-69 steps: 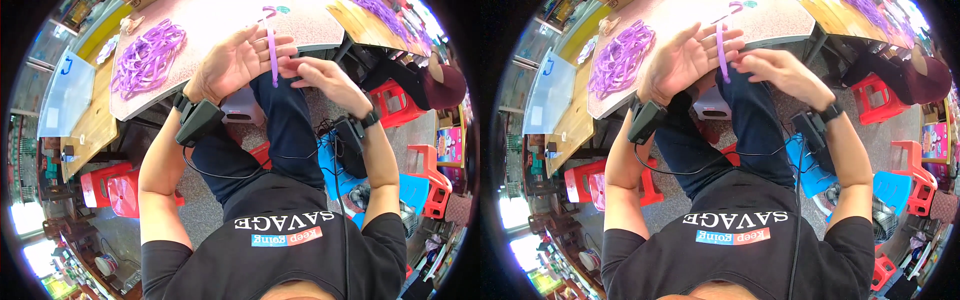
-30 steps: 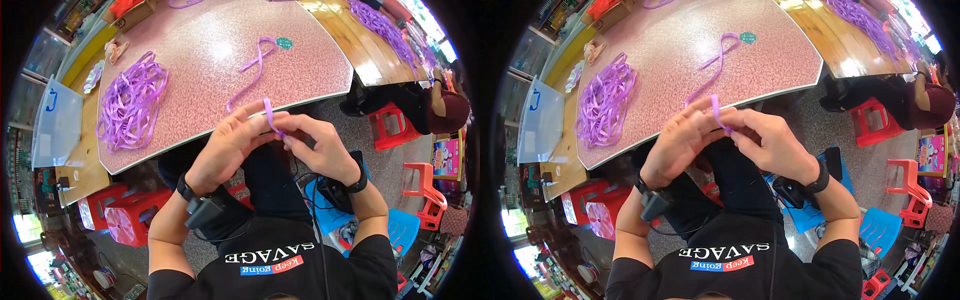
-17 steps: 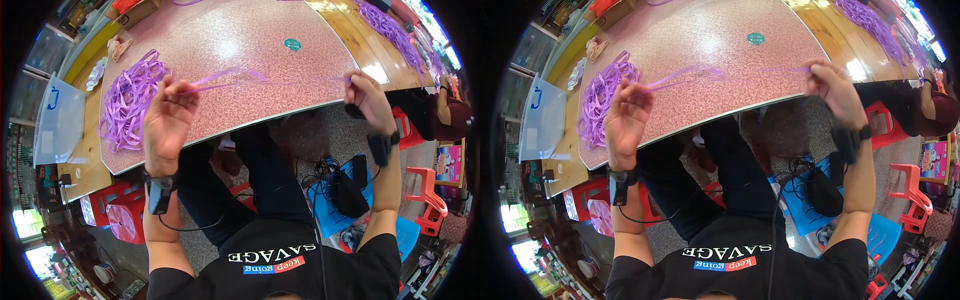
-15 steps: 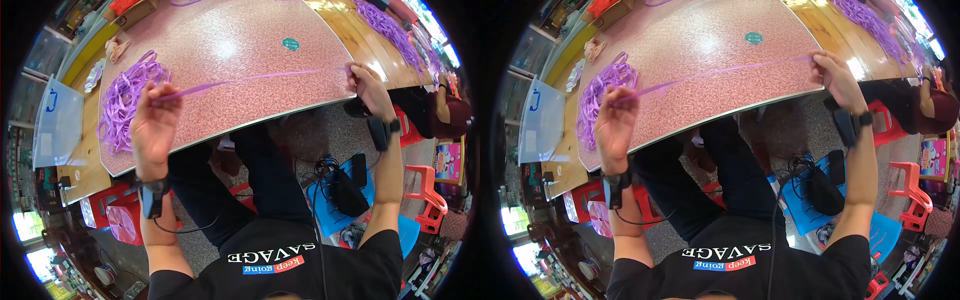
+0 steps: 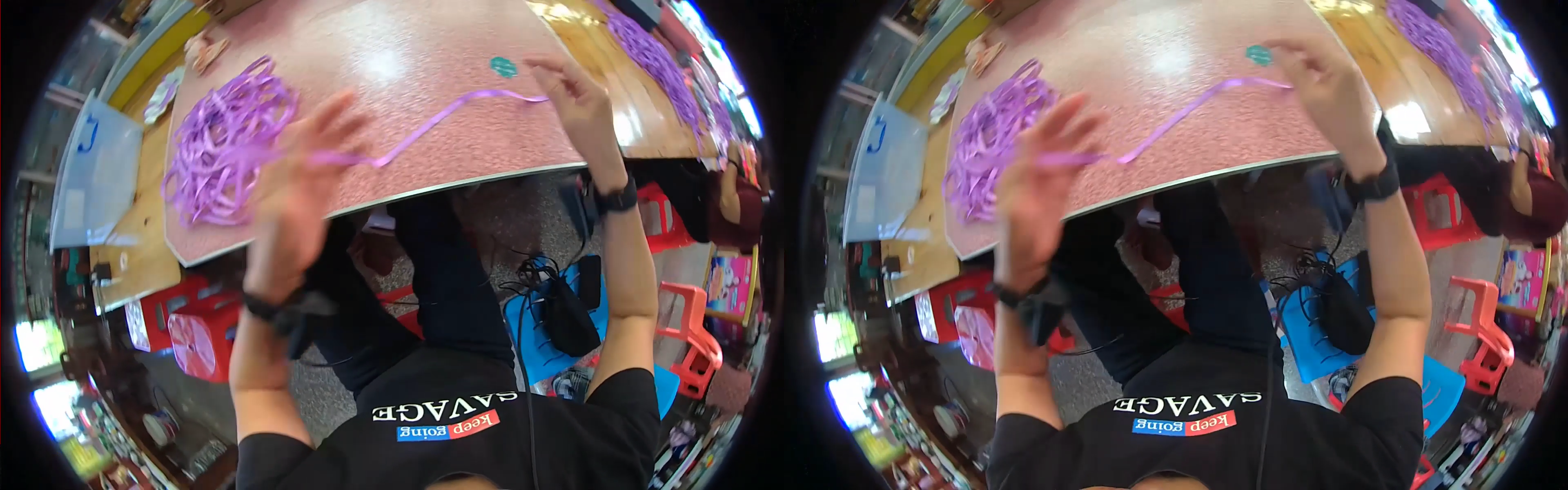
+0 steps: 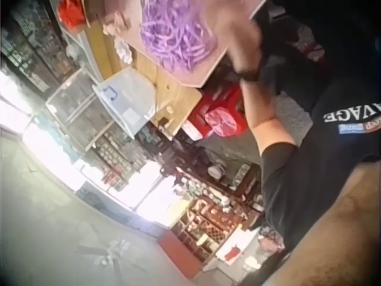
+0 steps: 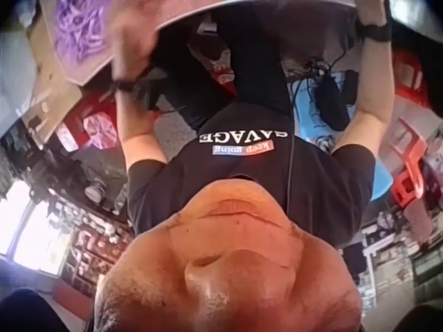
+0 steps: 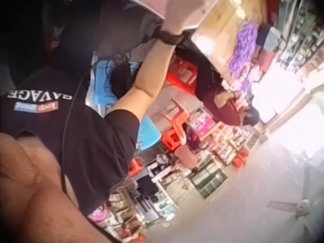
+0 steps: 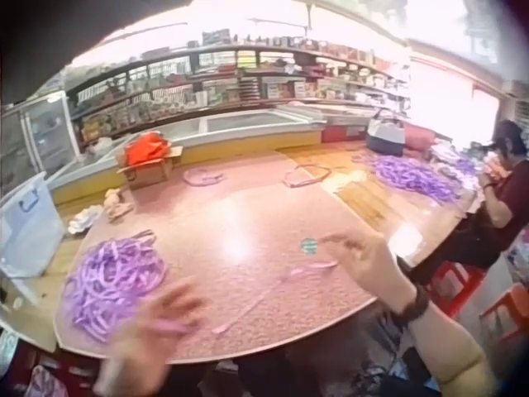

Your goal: The person picks up a purple ribbon and threads it through a small purple plastic tube. They slide the tube along the ribbon and then tie a knot at the end to secure it.

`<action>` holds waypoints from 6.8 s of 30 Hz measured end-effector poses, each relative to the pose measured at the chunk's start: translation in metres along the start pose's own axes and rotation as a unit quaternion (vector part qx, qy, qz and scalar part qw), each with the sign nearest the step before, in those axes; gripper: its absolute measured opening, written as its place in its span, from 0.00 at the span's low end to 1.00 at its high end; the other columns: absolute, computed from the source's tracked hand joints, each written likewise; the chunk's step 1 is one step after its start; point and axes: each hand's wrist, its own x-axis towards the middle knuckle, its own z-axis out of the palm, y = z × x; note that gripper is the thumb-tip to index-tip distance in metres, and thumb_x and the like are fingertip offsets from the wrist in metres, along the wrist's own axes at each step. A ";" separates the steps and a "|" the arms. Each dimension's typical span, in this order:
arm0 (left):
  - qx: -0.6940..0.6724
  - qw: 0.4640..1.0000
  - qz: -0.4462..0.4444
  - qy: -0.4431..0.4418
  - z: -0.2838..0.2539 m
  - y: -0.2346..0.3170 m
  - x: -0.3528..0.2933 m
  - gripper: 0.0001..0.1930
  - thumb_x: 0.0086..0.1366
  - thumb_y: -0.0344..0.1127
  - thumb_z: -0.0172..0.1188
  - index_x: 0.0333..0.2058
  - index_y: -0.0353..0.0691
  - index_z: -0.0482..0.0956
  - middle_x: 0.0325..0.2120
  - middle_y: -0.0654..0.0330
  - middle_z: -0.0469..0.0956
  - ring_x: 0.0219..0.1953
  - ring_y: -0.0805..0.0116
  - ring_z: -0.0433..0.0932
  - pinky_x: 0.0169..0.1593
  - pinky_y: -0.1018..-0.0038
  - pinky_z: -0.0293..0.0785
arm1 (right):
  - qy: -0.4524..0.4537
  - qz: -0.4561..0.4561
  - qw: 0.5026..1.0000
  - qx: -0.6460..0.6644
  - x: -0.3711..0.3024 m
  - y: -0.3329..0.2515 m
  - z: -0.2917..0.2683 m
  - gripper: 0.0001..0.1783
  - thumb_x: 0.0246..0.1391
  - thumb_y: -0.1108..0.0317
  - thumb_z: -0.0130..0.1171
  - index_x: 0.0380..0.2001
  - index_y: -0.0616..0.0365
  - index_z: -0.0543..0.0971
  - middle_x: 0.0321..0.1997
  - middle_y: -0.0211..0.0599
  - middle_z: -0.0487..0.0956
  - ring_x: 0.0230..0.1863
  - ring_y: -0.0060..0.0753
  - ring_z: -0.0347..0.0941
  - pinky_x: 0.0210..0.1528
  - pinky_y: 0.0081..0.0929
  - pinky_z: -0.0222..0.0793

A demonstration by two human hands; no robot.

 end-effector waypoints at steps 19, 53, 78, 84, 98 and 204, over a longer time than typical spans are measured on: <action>0.017 1.000 -0.008 -0.009 0.018 -0.044 0.012 0.23 0.76 0.47 0.44 0.57 0.33 0.71 0.38 0.58 0.77 0.37 0.74 0.74 0.42 0.76 0.71 | -0.121 0.014 0.972 0.202 -0.026 -0.094 0.071 0.06 0.60 0.73 0.61 0.39 0.63 0.81 0.32 0.26 0.77 0.30 0.12 0.71 0.30 0.13 0.69; 0.434 0.843 0.317 -0.003 0.033 -0.044 0.023 0.03 0.59 0.24 0.63 0.32 0.35 0.79 0.37 0.55 0.80 0.40 0.61 0.78 0.41 0.69 0.75 | -0.082 0.118 0.938 0.315 -0.039 -0.072 0.097 0.12 0.63 0.63 0.60 0.39 0.61 0.80 0.27 0.18 0.73 0.21 0.06 0.59 0.21 0.10 0.51; 0.257 0.963 0.072 -0.033 0.025 -0.044 0.016 0.05 0.65 0.27 0.62 0.38 0.34 0.78 0.38 0.61 0.73 0.41 0.73 0.76 0.48 0.76 0.74 | -0.055 0.083 0.930 0.355 -0.042 -0.070 0.094 0.09 0.63 0.74 0.54 0.45 0.58 0.79 0.33 0.21 0.77 0.27 0.04 0.63 0.27 0.08 0.56; 0.340 0.929 0.145 -0.020 0.033 -0.041 0.018 0.05 0.63 0.25 0.62 0.37 0.34 0.78 0.37 0.59 0.72 0.40 0.71 0.76 0.45 0.75 0.74 | -0.066 0.033 0.928 0.366 -0.042 -0.069 0.096 0.09 0.63 0.71 0.56 0.45 0.59 0.79 0.30 0.19 0.74 0.25 0.05 0.60 0.24 0.09 0.54; 0.440 0.837 0.323 -0.021 0.027 -0.040 0.026 0.09 0.56 0.23 0.67 0.35 0.36 0.77 0.37 0.57 0.72 0.38 0.62 0.76 0.40 0.71 0.74 | -0.175 0.212 0.817 0.507 -0.042 -0.062 0.083 0.10 0.62 0.64 0.61 0.40 0.60 0.79 0.24 0.20 0.71 0.19 0.08 0.57 0.19 0.10 0.50; 0.069 0.996 -0.054 0.013 0.035 -0.068 0.013 0.09 0.69 0.33 0.58 0.42 0.32 0.76 0.34 0.55 0.81 0.39 0.68 0.82 0.48 0.74 0.77 | -0.135 -0.065 0.989 0.011 -0.033 -0.066 0.062 0.09 0.56 0.75 0.59 0.40 0.61 0.83 0.32 0.29 0.77 0.28 0.16 0.70 0.29 0.19 0.65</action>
